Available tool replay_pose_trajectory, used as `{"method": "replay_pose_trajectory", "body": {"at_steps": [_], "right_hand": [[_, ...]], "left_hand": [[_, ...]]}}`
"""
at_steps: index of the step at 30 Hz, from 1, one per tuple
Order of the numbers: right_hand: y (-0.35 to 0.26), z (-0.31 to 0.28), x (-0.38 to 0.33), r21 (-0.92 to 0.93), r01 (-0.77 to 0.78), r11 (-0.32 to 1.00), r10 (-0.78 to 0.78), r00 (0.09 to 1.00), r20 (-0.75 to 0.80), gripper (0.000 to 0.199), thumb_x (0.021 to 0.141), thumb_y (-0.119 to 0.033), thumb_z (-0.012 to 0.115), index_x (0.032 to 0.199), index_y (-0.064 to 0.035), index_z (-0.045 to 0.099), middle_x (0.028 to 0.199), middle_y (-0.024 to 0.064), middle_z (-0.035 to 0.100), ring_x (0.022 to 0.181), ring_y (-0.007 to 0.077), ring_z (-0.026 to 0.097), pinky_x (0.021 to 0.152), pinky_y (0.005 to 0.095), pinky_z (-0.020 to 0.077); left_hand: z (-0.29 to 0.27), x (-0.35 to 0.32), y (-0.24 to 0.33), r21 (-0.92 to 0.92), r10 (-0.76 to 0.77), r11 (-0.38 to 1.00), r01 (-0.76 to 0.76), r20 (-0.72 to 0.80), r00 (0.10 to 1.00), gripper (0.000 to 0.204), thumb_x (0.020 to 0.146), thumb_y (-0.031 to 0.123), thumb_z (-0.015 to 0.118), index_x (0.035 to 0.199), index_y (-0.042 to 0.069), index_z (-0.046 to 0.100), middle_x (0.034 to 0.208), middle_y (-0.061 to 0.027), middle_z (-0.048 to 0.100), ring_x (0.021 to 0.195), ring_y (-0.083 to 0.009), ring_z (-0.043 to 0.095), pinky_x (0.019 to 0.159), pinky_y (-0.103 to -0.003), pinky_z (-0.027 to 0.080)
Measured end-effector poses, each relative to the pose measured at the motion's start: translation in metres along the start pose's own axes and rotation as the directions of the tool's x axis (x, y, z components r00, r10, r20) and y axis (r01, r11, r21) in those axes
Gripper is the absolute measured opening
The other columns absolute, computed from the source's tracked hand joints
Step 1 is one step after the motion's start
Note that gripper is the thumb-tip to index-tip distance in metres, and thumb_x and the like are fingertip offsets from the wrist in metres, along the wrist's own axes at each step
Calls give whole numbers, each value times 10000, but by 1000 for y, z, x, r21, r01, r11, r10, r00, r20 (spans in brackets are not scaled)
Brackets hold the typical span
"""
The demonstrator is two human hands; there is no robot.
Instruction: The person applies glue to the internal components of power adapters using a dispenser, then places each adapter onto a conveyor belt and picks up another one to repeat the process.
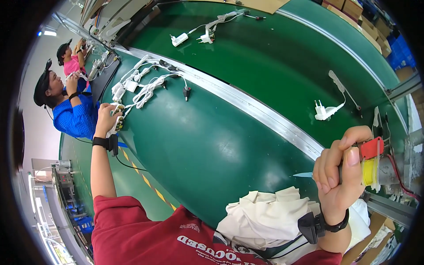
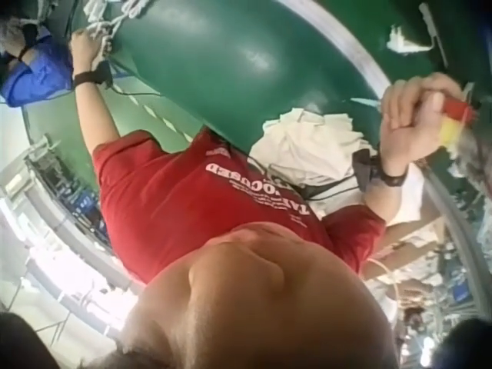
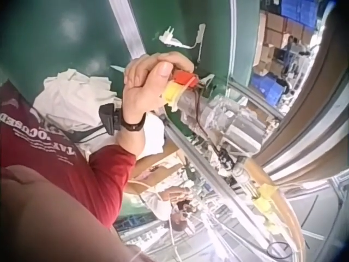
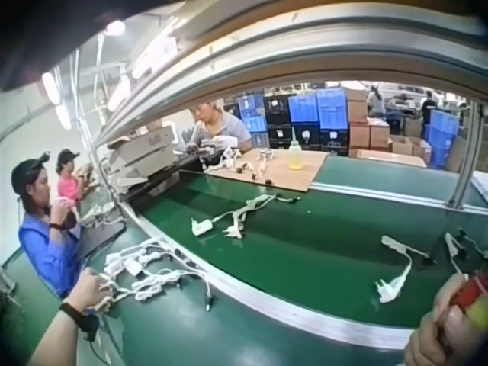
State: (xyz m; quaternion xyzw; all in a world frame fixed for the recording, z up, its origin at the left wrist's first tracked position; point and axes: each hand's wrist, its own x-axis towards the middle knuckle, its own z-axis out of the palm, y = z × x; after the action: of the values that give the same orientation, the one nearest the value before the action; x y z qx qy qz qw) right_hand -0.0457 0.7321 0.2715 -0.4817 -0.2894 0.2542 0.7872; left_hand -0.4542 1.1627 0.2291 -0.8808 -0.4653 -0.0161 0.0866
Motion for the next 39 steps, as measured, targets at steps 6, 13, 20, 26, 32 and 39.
{"method": "replay_pose_trajectory", "body": {"at_steps": [6, 13, 20, 26, 32, 39], "right_hand": [[1, -3, -1, -23, -9, 1000, 9, 1000, 12, 222, 970, -305, 415, 933, -89, 377, 484, -55, 294, 351, 23, 220, 335, 183, 195], [-2, 0, 5, -22, -22, 1000, 22, 1000, 7, 216, 967, -303, 418, 933, -94, 376, 482, -56, 291, 351, 28, 223, 338, 191, 201], [-8, 8, 0, -55, -32, 998, 32, 999, -5, 214, 959, -291, 434, 932, -86, 378, 478, -47, 290, 350, 36, 237, 337, 202, 213], [-8, -3, -8, -65, -4, 998, 6, 1000, 30, 221, 953, -290, 443, 924, -80, 382, 478, -41, 295, 347, 40, 246, 334, 212, 219], [-12, -10, -9, -101, 9, 995, -11, 1000, -14, 224, 948, -291, 450, 922, -79, 383, 475, -40, 298, 347, 42, 245, 333, 218, 217], [-14, -22, -3, -186, 12, 982, -36, 991, -128, 246, 943, -315, 454, 922, -80, 384, 471, -42, 297, 345, 47, 242, 333, 223, 212]], "left_hand": [[-49, 10, 33, -701, -217, 540, 467, 420, 881, 305, 881, 249, 562, 959, -43, 597, 939, -148, 569, 963, -230, 568, 660, -276, 485], [-118, -21, 176, -652, 374, -636, 413, 208, 904, 356, 930, 147, 410, 1217, -63, 395, 989, -152, 550, 979, -225, 568, 350, -166, 397], [-136, 28, 306, -538, 504, -729, 424, -3, 863, 466, 950, 129, 373, 1365, -29, 232, 1198, -182, 498, 1069, -225, 553, 386, -173, 404], [-156, 35, 384, -604, 451, -769, 208, -283, 846, 410, 944, 145, 401, 1318, -12, 336, 1217, -171, 535, 1076, -203, 565, 458, -170, 398], [-78, -12, 437, -721, 561, -556, 415, 43, 827, 317, 953, 203, 438, 1239, 68, 420, 1173, -119, 574, 1011, -151, 593, 525, -200, 437], [-12, -100, 458, -485, 871, -302, 820, 209, 445, 336, 954, 156, 455, 1270, 81, 368, 1236, -116, 517, 1113, -187, 542, 797, -321, 539]]}}
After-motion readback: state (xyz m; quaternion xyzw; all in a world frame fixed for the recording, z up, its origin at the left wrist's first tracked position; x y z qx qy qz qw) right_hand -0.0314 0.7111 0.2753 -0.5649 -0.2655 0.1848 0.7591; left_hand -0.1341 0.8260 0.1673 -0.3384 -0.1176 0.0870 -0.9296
